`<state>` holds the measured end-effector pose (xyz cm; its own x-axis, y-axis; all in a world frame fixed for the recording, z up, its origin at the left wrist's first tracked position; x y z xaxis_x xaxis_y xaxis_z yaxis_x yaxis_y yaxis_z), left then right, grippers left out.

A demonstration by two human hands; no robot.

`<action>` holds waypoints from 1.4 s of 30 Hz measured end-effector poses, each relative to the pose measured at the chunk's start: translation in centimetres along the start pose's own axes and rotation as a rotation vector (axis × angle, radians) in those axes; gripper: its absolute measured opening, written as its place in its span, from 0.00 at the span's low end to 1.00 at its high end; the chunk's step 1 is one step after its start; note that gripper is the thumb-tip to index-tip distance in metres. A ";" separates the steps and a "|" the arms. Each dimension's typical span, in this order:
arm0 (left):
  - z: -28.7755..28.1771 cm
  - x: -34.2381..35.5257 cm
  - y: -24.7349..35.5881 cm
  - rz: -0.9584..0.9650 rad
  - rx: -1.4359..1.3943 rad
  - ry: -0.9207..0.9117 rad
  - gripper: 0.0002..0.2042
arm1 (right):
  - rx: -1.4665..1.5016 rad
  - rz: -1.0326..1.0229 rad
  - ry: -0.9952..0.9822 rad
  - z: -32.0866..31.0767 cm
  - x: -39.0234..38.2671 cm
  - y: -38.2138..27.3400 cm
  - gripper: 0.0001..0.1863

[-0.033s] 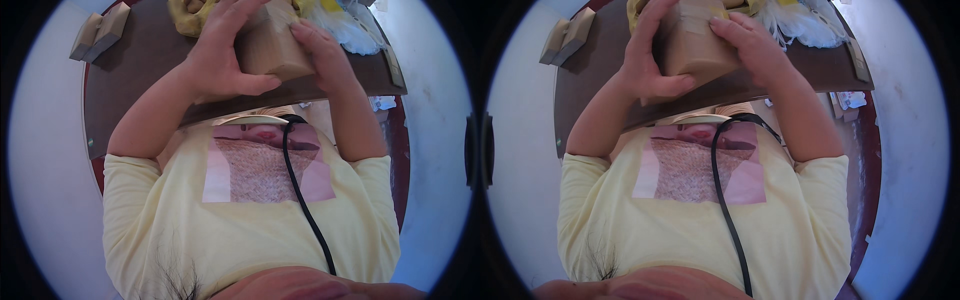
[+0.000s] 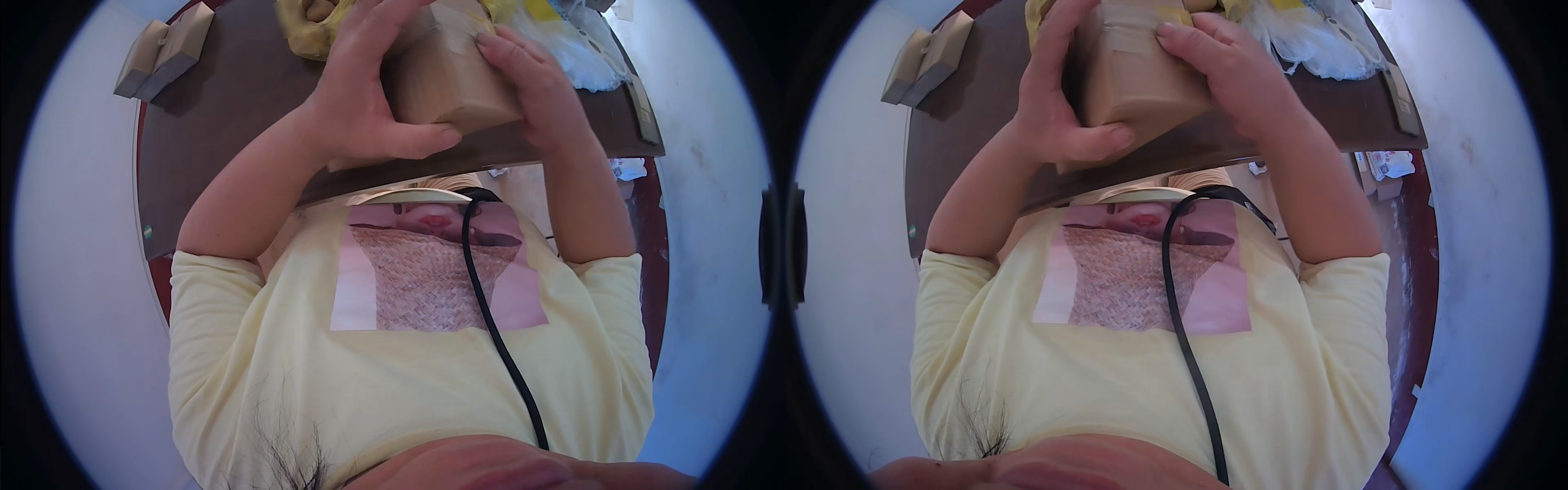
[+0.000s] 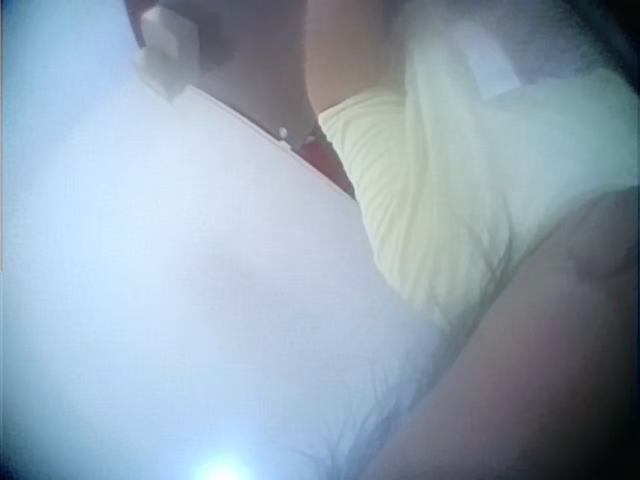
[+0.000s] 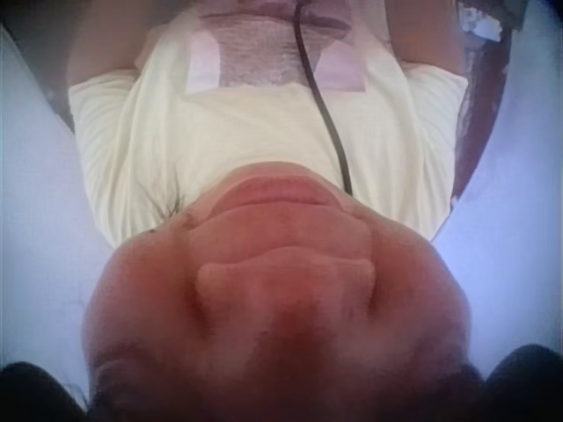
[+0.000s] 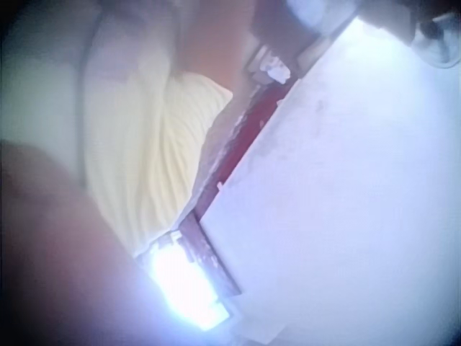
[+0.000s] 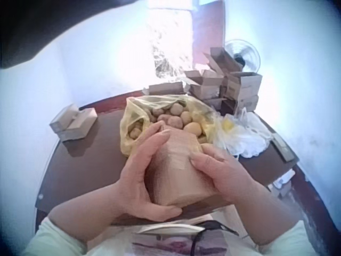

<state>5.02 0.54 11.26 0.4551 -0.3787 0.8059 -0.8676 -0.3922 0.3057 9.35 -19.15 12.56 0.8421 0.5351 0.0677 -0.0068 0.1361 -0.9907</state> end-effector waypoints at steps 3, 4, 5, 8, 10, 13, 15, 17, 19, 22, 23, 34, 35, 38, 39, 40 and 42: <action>-0.3 -0.2 -0.2 0.037 -0.039 0.029 0.53 | -0.060 0.002 -0.084 -1.7 1.4 -0.4 0.14; -0.5 -0.2 -0.1 0.051 0.017 0.038 0.51 | -0.070 0.014 -0.125 -2.2 1.8 -0.2 0.14; -0.7 0.1 0.0 0.066 0.070 0.047 0.50 | -0.078 0.024 -0.107 -2.2 1.9 -0.1 0.13; -2.6 1.3 2.2 0.084 0.295 -0.036 0.44 | -0.162 0.043 -0.088 -1.6 2.3 -0.2 0.12; -4.3 2.6 3.4 0.028 0.429 -0.290 0.41 | -0.298 0.047 -0.114 -0.8 2.2 -0.9 0.11; -5.5 3.2 3.7 0.093 0.445 -0.334 0.38 | -0.275 0.047 -0.162 -0.7 2.5 -0.8 0.11; -5.5 3.6 3.5 0.117 0.414 -0.389 0.37 | -0.285 0.038 -0.171 -0.7 2.5 -0.7 0.11; -5.3 3.8 3.2 0.133 0.353 -0.412 0.37 | -0.272 -0.016 -0.152 -0.6 2.4 -0.4 0.12; -5.0 3.7 2.8 0.153 0.289 -0.390 0.36 | -0.236 -0.113 -0.104 0.0 2.2 -0.1 0.17; -4.6 3.7 2.5 0.178 0.252 -0.351 0.35 | -0.163 -0.137 -0.047 0.4 2.2 -0.3 0.17; -4.7 3.6 2.4 0.184 0.253 -0.341 0.34 | -0.174 -0.046 -0.034 0.1 2.3 -0.5 0.16; -4.5 3.6 2.5 0.178 0.295 -0.328 0.32 | -0.332 0.011 -0.140 -0.5 4.3 -2.2 0.15; -4.6 3.5 2.4 0.175 0.292 -0.323 0.32 | -0.333 0.109 -0.162 -0.3 4.3 -2.7 0.16; -5.1 3.5 3.2 0.100 0.308 -0.360 0.33 | -0.345 0.310 -0.207 0.5 4.3 -4.0 0.17; -5.3 3.5 3.5 0.055 0.325 -0.393 0.33 | -0.358 0.315 -0.205 0.6 4.5 -3.9 0.17; -5.3 3.6 3.6 0.034 0.334 -0.408 0.33 | -0.371 0.320 -0.202 0.6 4.8 -3.7 0.17; -5.3 3.6 3.8 0.019 0.344 -0.418 0.33 | -0.391 0.242 -0.262 -1.4 5.7 -2.4 0.25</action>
<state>2.27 2.14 18.05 0.5416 -0.6620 0.5181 -0.7927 -0.6073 0.0527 14.95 -17.57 15.15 0.6781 0.7097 -0.1910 0.0594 -0.3119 -0.9483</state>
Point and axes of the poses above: each hand's wrist, its own x-axis towards the middle knuckle, its own z-axis out of the palm, y = z × x, the point moved 1 cm from there along x, towards the middle knuckle, and after that the axes turned 3 degrees about -x, right-handed, at the moved point
